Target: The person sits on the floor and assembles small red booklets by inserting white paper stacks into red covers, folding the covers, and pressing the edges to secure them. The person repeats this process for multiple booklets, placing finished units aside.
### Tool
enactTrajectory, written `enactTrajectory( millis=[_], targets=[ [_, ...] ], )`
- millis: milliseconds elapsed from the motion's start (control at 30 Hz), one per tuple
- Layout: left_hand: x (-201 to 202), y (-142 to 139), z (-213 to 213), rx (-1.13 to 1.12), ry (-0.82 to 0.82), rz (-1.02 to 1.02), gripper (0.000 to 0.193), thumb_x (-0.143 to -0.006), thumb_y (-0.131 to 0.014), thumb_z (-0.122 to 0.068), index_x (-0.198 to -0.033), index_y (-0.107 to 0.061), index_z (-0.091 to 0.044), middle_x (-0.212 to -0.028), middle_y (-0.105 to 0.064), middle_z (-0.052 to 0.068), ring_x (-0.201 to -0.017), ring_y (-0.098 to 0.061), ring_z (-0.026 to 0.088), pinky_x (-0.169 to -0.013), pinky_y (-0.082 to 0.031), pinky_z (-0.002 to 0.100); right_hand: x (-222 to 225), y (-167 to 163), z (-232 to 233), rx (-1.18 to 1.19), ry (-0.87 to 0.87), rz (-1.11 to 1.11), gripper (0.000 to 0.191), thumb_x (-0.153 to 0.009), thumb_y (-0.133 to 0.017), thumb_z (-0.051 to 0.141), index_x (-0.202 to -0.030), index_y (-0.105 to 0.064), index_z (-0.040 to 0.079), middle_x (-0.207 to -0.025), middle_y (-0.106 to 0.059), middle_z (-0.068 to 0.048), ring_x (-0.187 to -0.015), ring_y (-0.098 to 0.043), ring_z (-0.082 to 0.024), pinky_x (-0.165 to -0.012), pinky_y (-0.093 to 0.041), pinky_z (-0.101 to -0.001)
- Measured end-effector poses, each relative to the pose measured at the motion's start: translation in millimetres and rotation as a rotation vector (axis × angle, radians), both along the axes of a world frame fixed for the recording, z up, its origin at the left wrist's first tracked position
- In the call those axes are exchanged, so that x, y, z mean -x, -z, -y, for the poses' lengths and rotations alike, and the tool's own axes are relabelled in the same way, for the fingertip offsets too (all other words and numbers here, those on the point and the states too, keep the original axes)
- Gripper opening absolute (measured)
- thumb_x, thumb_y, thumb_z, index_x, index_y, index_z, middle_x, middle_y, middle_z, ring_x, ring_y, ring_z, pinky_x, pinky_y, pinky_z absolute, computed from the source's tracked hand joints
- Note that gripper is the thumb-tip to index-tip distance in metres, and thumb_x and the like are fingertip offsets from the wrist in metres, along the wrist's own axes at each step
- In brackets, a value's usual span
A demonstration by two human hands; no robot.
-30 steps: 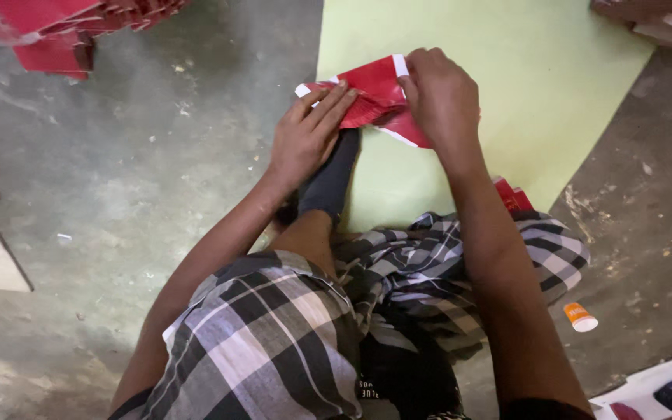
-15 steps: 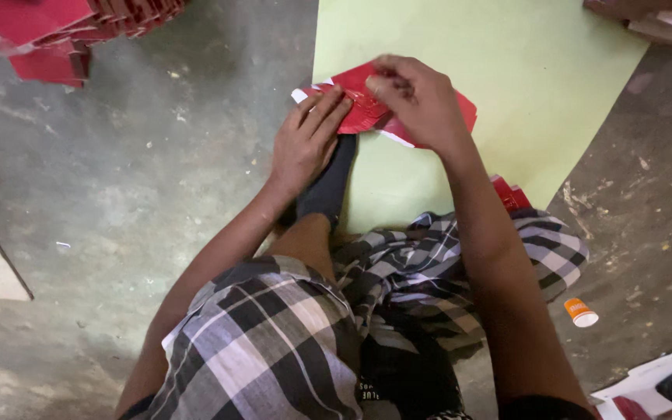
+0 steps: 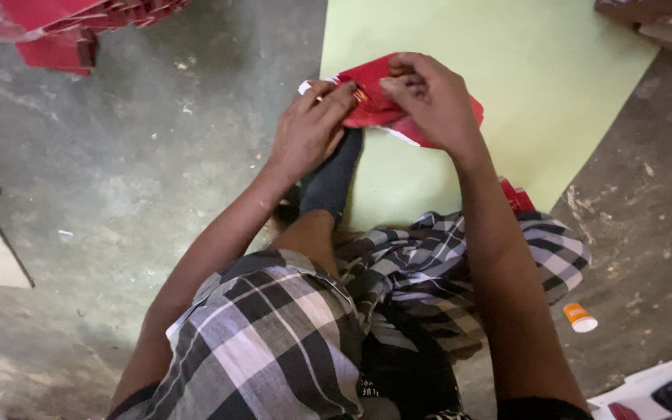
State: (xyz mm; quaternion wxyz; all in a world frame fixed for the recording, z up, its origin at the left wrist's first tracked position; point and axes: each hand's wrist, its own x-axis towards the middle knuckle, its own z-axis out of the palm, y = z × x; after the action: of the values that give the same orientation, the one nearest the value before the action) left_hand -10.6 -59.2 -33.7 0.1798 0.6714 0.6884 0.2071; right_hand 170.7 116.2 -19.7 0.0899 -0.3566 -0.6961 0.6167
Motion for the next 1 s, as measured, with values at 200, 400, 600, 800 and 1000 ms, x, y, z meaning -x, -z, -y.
enactTrajectory(
  millis=[200,400,600,800,1000],
  targets=[
    [-1.1,8.9,5.5,-0.083,0.078,-0.136,0.045,-0.091,-0.075,-0.019,-0.133,-0.059,-0.011,-0.155,-0.054,0.006,-0.135,-0.055,0.029,-0.097,-0.054,0.042,4.3,-5.8,3.7,-0.350,-0.080,0.240,0.028,-0.103,-0.076,0.024,-0.120,-0.070,0.002,-0.105,-0.073,-0.011,-0.093,-0.070,-0.018,-0.083,-0.057,-0.0304],
    [5.2,10.6,2.9,-0.003,0.225,-0.334,0.043,-0.097,-0.067,-0.022,-0.139,-0.058,-0.013,-0.156,-0.047,0.010,-0.136,-0.052,0.029,-0.093,-0.055,0.041,0.9,-4.9,3.6,-0.049,0.073,0.158,0.026,-0.108,-0.067,0.025,-0.118,-0.069,0.002,-0.101,-0.074,-0.006,-0.090,-0.072,-0.010,-0.081,-0.059,-0.0254],
    [5.7,6.8,-0.4,-0.013,0.272,-0.306,0.038,-0.091,-0.068,-0.022,-0.128,-0.058,-0.016,-0.162,-0.047,0.007,-0.142,-0.052,0.027,-0.086,-0.056,0.037,-3.8,0.1,2.2,-0.010,0.081,0.092,0.028,-0.106,-0.071,0.020,-0.124,-0.066,-0.001,-0.102,-0.073,-0.004,-0.090,-0.068,-0.008,-0.082,-0.057,-0.0245],
    [0.9,5.7,8.1,-0.117,-0.018,0.027,0.058,-0.093,-0.075,-0.006,-0.148,-0.058,-0.011,-0.153,-0.055,0.004,-0.137,-0.058,0.026,-0.110,-0.054,0.038,-0.5,5.1,4.6,-0.359,-0.104,0.207,0.026,-0.102,-0.080,0.019,-0.120,-0.070,0.002,-0.103,-0.072,-0.008,-0.091,-0.067,-0.013,-0.081,-0.055,-0.0303],
    [0.1,2.4,12.2,-0.116,-0.021,0.024,0.065,-0.086,-0.075,-0.005,-0.148,-0.056,-0.009,-0.152,-0.057,0.010,-0.134,-0.058,0.029,-0.107,-0.053,0.038,0.9,10.2,3.2,-0.429,-0.055,0.251,0.018,-0.099,-0.080,0.015,-0.110,-0.072,0.003,-0.099,-0.073,-0.009,-0.085,-0.071,-0.019,-0.075,-0.057,-0.0319]
  ],
)
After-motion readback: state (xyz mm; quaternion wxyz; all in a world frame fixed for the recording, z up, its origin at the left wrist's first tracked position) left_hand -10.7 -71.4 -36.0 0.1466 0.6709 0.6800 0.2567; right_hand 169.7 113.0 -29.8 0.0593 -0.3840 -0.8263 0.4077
